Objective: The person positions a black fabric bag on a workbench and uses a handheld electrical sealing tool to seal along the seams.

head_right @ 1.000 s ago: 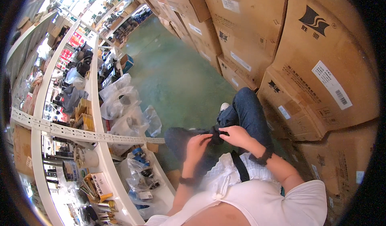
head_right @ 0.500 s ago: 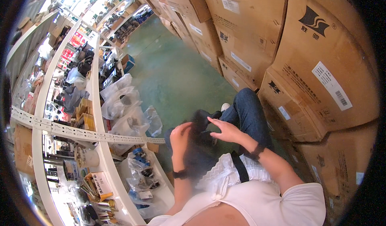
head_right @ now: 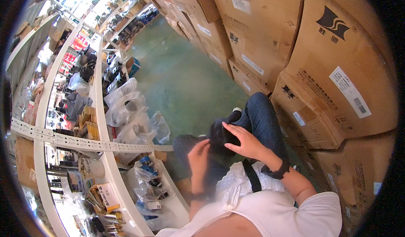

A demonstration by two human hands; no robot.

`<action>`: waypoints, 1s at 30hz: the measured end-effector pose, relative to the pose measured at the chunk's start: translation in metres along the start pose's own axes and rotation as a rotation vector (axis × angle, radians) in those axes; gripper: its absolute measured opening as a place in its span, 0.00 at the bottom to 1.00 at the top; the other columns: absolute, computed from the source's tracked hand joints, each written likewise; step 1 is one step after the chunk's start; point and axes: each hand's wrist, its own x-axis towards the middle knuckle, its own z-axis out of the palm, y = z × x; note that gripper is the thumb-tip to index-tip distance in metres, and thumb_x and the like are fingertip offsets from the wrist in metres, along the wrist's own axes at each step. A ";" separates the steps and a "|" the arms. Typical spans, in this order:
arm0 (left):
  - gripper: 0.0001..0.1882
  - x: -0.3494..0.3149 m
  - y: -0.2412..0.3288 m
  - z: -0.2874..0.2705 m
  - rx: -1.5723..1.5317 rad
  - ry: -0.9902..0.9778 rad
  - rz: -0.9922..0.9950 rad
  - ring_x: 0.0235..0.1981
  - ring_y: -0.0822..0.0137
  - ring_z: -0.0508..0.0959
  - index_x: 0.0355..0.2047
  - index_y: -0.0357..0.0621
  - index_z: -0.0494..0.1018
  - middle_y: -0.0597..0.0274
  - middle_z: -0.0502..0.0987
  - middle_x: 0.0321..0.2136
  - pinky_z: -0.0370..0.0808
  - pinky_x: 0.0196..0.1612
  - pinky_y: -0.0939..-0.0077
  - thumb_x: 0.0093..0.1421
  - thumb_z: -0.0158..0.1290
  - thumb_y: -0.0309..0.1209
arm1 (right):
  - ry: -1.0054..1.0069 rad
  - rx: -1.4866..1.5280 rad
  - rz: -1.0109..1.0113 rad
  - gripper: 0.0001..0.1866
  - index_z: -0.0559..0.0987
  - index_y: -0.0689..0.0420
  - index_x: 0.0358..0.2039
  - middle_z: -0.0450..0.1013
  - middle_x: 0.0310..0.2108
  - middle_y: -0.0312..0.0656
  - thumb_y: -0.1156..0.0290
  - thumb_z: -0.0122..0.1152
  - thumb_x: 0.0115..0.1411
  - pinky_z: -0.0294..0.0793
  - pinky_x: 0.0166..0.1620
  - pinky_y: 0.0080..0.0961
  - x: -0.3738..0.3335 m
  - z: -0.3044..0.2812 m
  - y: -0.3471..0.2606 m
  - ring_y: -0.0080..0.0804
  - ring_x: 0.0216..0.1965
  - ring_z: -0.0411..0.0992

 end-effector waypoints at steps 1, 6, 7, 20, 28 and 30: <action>0.08 -0.005 0.005 0.003 -0.019 -0.022 -0.059 0.29 0.65 0.75 0.33 0.42 0.74 0.58 0.76 0.29 0.69 0.33 0.78 0.50 0.51 0.25 | 0.023 0.029 -0.015 0.34 0.57 0.58 0.55 0.59 0.51 0.52 0.65 0.58 0.48 0.54 0.55 0.29 0.002 -0.002 0.003 0.44 0.53 0.57; 0.09 -0.003 0.014 0.009 0.031 -0.129 -0.046 0.31 0.63 0.76 0.33 0.42 0.74 0.56 0.76 0.29 0.70 0.36 0.77 0.50 0.52 0.25 | 0.070 0.071 0.025 0.32 0.58 0.58 0.55 0.61 0.49 0.52 0.67 0.57 0.49 0.55 0.54 0.29 0.019 -0.017 0.007 0.43 0.51 0.59; 0.09 0.004 0.014 0.007 0.046 -0.104 0.011 0.32 0.63 0.76 0.33 0.42 0.74 0.56 0.76 0.30 0.70 0.36 0.77 0.50 0.51 0.25 | 0.079 0.064 -0.006 0.32 0.58 0.57 0.55 0.62 0.49 0.52 0.66 0.57 0.49 0.56 0.54 0.29 0.017 -0.016 0.011 0.43 0.51 0.59; 0.12 0.014 0.008 -0.009 0.052 0.027 0.090 0.28 0.63 0.74 0.37 0.42 0.73 0.54 0.75 0.27 0.69 0.33 0.77 0.50 0.52 0.24 | 0.117 -0.086 -0.100 0.27 0.64 0.57 0.51 0.64 0.47 0.48 0.67 0.56 0.49 0.58 0.52 0.29 0.020 -0.029 -0.016 0.42 0.49 0.62; 0.10 0.002 0.009 -0.004 -0.033 0.061 -0.037 0.28 0.68 0.74 0.35 0.43 0.74 0.57 0.76 0.29 0.68 0.33 0.79 0.50 0.53 0.25 | 0.132 -0.041 -0.167 0.22 0.67 0.57 0.48 0.67 0.44 0.48 0.70 0.54 0.50 0.61 0.51 0.30 0.028 -0.018 -0.012 0.41 0.47 0.64; 0.10 0.002 0.009 -0.003 0.019 0.038 0.026 0.29 0.64 0.74 0.35 0.44 0.74 0.57 0.75 0.28 0.68 0.33 0.77 0.49 0.53 0.26 | 0.135 -0.016 -0.153 0.21 0.69 0.57 0.47 0.68 0.43 0.48 0.71 0.53 0.50 0.62 0.50 0.30 0.027 -0.017 -0.009 0.41 0.46 0.65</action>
